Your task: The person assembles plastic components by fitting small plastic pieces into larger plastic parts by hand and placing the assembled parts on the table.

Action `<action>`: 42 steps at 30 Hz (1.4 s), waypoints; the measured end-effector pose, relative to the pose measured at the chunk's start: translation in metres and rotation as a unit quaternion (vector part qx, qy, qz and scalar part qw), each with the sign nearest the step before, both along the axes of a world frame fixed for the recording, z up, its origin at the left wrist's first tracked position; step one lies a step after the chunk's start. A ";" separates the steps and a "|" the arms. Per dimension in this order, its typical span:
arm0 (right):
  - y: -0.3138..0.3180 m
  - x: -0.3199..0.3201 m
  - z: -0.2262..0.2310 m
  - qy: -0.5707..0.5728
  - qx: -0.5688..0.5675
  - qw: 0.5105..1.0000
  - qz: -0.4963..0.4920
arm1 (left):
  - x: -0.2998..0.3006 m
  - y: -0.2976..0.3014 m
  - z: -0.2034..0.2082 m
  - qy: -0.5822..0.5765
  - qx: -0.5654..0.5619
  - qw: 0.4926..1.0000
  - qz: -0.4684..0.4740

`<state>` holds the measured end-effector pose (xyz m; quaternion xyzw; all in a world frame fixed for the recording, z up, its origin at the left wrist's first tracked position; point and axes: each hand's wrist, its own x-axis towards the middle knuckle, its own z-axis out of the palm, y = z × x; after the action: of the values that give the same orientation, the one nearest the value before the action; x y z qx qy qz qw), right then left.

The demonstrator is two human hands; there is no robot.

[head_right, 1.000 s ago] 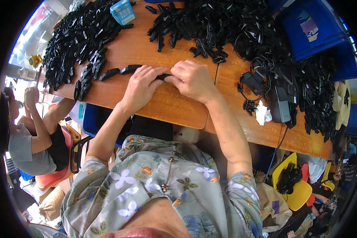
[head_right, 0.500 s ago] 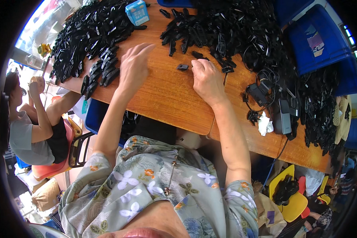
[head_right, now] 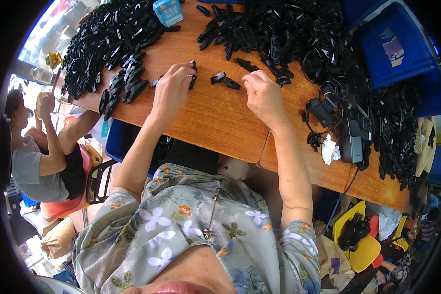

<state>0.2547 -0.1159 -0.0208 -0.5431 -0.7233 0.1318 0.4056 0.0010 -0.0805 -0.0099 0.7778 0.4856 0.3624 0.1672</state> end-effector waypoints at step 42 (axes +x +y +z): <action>-0.015 -0.043 0.007 -0.163 0.100 0.972 0.135 | -0.014 -0.022 -0.008 -0.002 0.020 0.984 -0.174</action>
<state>0.2120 -0.1314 -0.0141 -0.4112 -0.8558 0.0224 0.3129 -0.0126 -0.1022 -0.0177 0.8532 0.3349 0.3385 0.2130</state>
